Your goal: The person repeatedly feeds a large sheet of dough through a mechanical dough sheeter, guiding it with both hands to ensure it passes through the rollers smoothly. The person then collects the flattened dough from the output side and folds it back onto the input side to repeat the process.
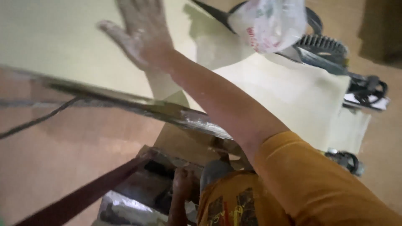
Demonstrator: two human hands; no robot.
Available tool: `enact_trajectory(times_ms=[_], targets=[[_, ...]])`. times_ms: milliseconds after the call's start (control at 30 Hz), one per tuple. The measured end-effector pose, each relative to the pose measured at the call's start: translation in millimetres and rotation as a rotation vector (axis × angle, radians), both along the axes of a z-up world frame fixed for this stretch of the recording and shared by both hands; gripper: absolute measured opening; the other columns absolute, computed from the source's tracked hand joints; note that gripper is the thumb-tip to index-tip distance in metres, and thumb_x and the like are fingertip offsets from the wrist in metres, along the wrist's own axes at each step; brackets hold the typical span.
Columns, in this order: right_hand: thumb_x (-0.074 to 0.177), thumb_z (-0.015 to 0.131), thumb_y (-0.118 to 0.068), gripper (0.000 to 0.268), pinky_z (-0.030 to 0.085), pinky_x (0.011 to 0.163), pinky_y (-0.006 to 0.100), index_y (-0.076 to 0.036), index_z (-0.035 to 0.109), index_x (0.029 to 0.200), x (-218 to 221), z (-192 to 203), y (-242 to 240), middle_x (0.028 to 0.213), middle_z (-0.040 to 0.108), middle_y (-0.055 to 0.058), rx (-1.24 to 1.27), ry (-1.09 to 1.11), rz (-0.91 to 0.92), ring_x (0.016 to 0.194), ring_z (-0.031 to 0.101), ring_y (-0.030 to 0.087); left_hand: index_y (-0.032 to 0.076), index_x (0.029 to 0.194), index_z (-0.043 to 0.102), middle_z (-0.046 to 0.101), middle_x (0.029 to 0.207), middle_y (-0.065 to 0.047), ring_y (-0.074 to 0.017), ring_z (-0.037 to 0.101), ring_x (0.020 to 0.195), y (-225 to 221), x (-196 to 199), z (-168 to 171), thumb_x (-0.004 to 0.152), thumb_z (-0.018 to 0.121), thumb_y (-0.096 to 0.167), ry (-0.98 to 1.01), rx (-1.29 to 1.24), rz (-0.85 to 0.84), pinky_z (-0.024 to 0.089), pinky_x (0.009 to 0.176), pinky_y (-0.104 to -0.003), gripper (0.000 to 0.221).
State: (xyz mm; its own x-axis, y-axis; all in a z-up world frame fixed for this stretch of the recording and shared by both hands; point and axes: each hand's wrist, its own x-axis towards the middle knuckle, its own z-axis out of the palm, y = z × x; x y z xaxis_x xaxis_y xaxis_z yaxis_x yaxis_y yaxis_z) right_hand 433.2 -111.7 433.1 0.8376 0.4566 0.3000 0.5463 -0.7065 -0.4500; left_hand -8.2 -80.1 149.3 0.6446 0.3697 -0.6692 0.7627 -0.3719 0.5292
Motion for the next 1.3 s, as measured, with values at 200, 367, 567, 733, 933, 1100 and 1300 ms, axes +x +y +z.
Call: enact_trajectory(times_ms=[200, 367, 567, 733, 933, 1100, 1300], targets=[[0.107, 0.045, -0.072, 0.097, 0.008, 0.128, 0.060, -0.008, 0.004, 0.167, -32.6, -127.0, -160.3, 0.173, -0.004, 0.017, -0.220, 0.159, -0.058, 0.161, -0.001, 0.036, 0.007, 0.138, 0.061, 0.062, 0.140, -0.014, -0.0267, 0.064, 0.122, -18.0, 106.6, 186.0, 0.093, 0.064, 0.021, -0.528, -0.098, -0.329, 0.053, 0.101, -0.039, 0.048], [0.097, 0.022, -0.073, 0.094, -0.013, 0.125, 0.053, -0.011, -0.004, 0.162, -107.0, -109.7, -296.2, 0.169, -0.017, 0.017, -0.342, 0.546, -0.071, 0.156, -0.017, 0.035, 0.004, 0.142, 0.056, 0.059, 0.146, -0.017, -0.0344, 0.059, 0.137, -56.9, 155.5, 287.6, 0.098, 0.064, 0.023, -0.849, -0.008, -0.656, 0.053, 0.108, -0.046, 0.049], [0.097, 0.024, -0.076, 0.094, -0.015, 0.122, 0.052, -0.014, 0.006, 0.165, -152.6, -126.1, -413.8, 0.172, -0.003, 0.010, -0.577, 0.373, -0.145, 0.158, -0.009, 0.027, 0.005, 0.137, 0.059, 0.061, 0.140, -0.015, -0.0296, 0.066, 0.124, -148.1, 193.1, 286.0, 0.104, 0.062, 0.030, -1.204, 0.201, -0.927, 0.063, 0.094, -0.038, 0.042], [0.090, 0.051, -0.076, 0.101, 0.012, 0.121, 0.071, -0.006, 0.035, 0.161, -172.5, -136.6, -471.4, 0.169, 0.024, 0.025, -0.449, 0.295, -0.286, 0.158, 0.012, 0.041, 0.010, 0.141, 0.060, 0.054, 0.139, -0.021, -0.0408, 0.059, 0.123, -244.7, 201.5, 233.3, 0.096, 0.073, 0.026, -1.063, 0.216, -0.988, 0.050, 0.096, -0.053, 0.050], [0.097, 0.058, -0.060, 0.101, 0.010, 0.121, 0.072, 0.002, 0.016, 0.165, -189.8, -159.3, -554.5, 0.168, 0.011, 0.033, -0.170, 0.428, -0.216, 0.157, 0.010, 0.048, 0.013, 0.135, 0.068, 0.058, 0.136, -0.017, -0.0390, 0.063, 0.115, -351.7, 204.3, 181.1, 0.093, 0.069, 0.042, -0.790, 0.718, -0.912, 0.054, 0.088, -0.057, 0.050], [0.102, 0.062, -0.048, 0.086, 0.011, 0.121, 0.071, -0.002, 0.023, 0.164, -218.9, -221.1, -661.1, 0.167, 0.013, 0.031, -0.012, 0.586, -0.355, 0.156, 0.011, 0.046, 0.011, 0.125, 0.073, 0.063, 0.129, -0.021, -0.0416, 0.065, 0.114, -364.6, 218.7, 171.2, 0.089, 0.079, 0.034, -0.857, 0.937, -0.855, 0.049, 0.097, -0.055, 0.044], [0.102, 0.061, -0.054, 0.075, 0.026, 0.122, 0.062, -0.006, 0.042, 0.157, -234.6, -341.6, -715.0, 0.161, 0.027, 0.023, 0.144, 0.842, -0.476, 0.149, 0.031, 0.041, 0.014, 0.138, 0.060, 0.059, 0.132, -0.015, -0.0328, 0.062, 0.120, -358.2, 220.7, 145.0, 0.087, 0.082, 0.033, -0.944, 0.817, -0.800, 0.054, 0.103, -0.044, 0.058]])
